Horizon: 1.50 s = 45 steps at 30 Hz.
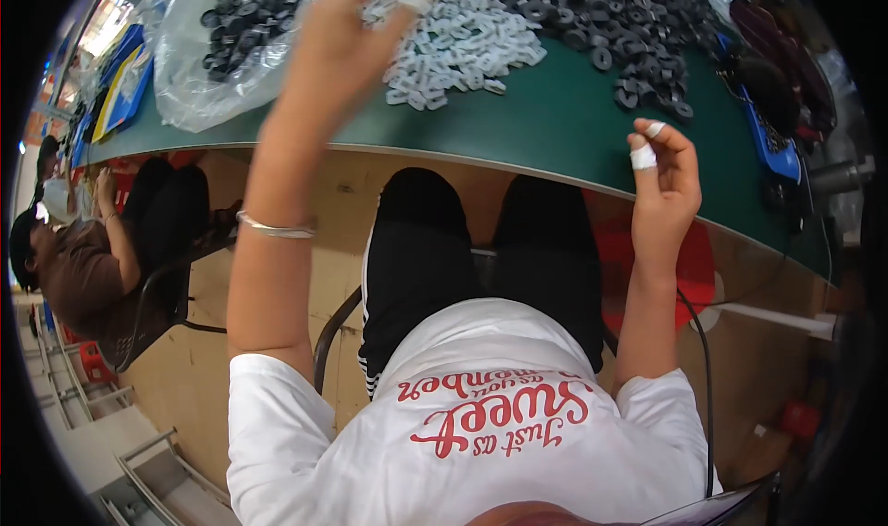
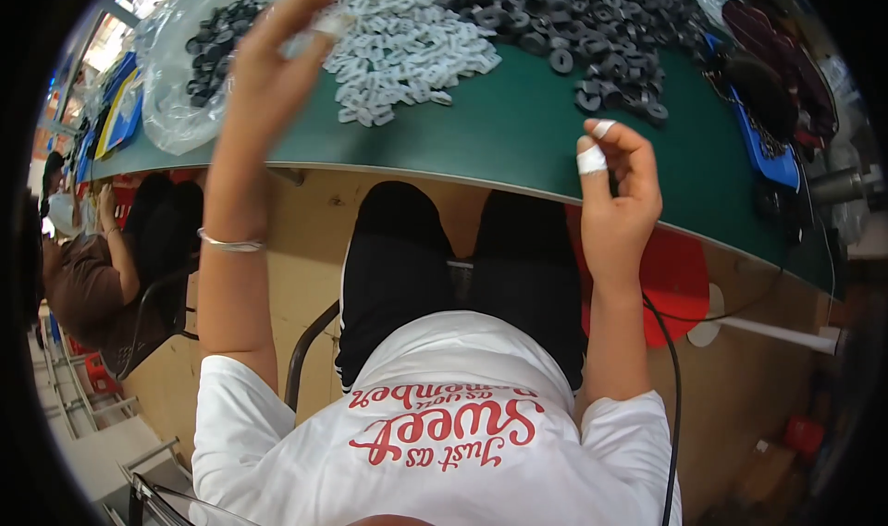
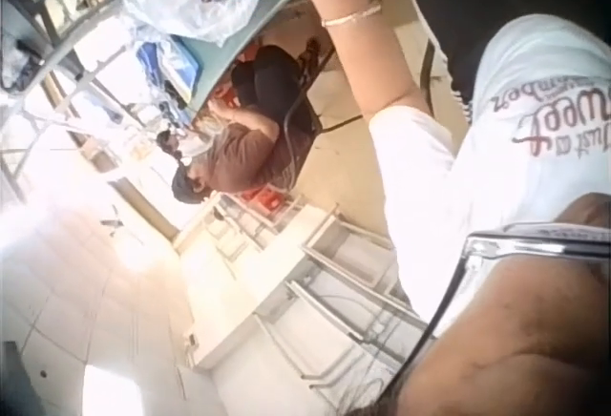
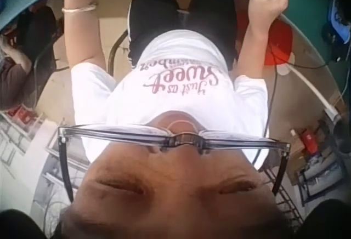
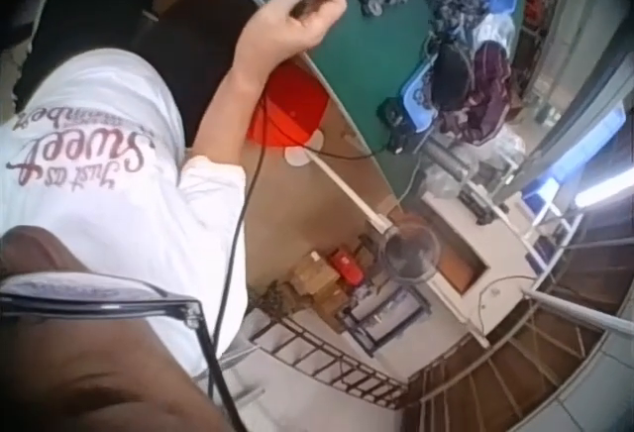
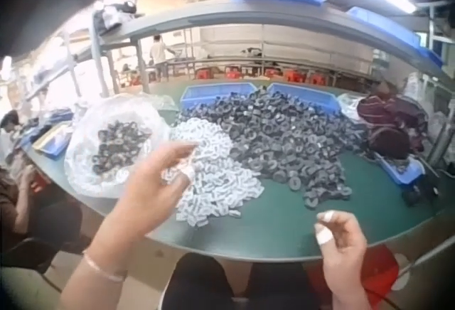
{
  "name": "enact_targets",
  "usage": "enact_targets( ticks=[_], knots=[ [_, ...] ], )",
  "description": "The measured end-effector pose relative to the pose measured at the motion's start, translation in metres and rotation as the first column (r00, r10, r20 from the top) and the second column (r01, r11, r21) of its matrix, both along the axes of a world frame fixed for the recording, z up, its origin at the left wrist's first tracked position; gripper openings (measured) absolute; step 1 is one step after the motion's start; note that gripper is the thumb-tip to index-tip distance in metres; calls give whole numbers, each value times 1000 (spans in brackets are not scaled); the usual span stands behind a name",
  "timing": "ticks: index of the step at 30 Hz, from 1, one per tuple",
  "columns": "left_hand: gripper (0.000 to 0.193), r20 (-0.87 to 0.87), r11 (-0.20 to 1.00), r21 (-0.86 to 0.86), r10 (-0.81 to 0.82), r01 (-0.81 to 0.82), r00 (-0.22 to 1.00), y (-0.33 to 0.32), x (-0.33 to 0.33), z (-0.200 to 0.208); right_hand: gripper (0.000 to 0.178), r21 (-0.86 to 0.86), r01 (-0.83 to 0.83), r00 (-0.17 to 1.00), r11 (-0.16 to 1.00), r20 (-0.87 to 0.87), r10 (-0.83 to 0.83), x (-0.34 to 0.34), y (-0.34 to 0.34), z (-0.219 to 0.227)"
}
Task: The person assembles small components by picking up plastic parts from the table and fitting them together by hand.
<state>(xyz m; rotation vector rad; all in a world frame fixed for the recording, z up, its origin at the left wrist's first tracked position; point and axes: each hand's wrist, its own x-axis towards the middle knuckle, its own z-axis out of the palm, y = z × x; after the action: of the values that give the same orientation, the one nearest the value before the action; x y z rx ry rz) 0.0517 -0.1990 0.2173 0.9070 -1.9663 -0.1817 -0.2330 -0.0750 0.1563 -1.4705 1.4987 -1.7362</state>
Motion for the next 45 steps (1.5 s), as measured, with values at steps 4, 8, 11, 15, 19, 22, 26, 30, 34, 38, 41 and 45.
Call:
enact_targets(
  ticks=[4,8,11,15,19,22,26,30,34,38,41,45],
  knots=[
    [31,109,962,112,-259,247,960,23,-114,-36,22,-73,101,977,992,198,-85,-16,-12,-12],
    [40,191,975,77,-221,210,956,15,-181,-58,26,-97,133,966,986,236,-107,-13,-15,-15],
    [41,304,986,34,-164,161,938,10,-208,-59,26,-151,136,954,979,285,-89,-16,-11,-15],
    [33,335,984,-12,-162,177,928,4,-221,-66,25,-153,110,963,982,262,-67,-17,-8,-16],
    [30,280,985,-8,-164,173,946,5,-212,-73,25,-171,111,971,979,227,-71,-18,-7,-19],
    [31,245,975,39,-222,219,944,3,-197,-77,25,-190,107,980,976,188,-70,-17,-5,-23],
    [31,-171,922,266,-242,282,955,5,-177,-75,23,-186,88,989,979,137,-63,-15,-7,-25],
    [30,-637,538,636,-38,553,770,22,-155,-52,21,-118,62,990,991,136,-46,-13,-6,-23],
    [26,-830,266,558,164,786,533,49,-130,-49,23,-18,42,999,999,-17,-42,-11,-12,-18],
    [30,-860,196,502,214,843,462,71,-107,-43,32,72,36,975,997,-221,-19,0,-28,1],
    [31,-861,136,477,272,868,430,91,-95,-47,34,54,43,926,998,-376,-19,7,-40,12],
    [29,-812,31,492,376,870,446,125,-82,-72,27,34,-119,895,992,-429,122,29,-43,22]
  ],
)
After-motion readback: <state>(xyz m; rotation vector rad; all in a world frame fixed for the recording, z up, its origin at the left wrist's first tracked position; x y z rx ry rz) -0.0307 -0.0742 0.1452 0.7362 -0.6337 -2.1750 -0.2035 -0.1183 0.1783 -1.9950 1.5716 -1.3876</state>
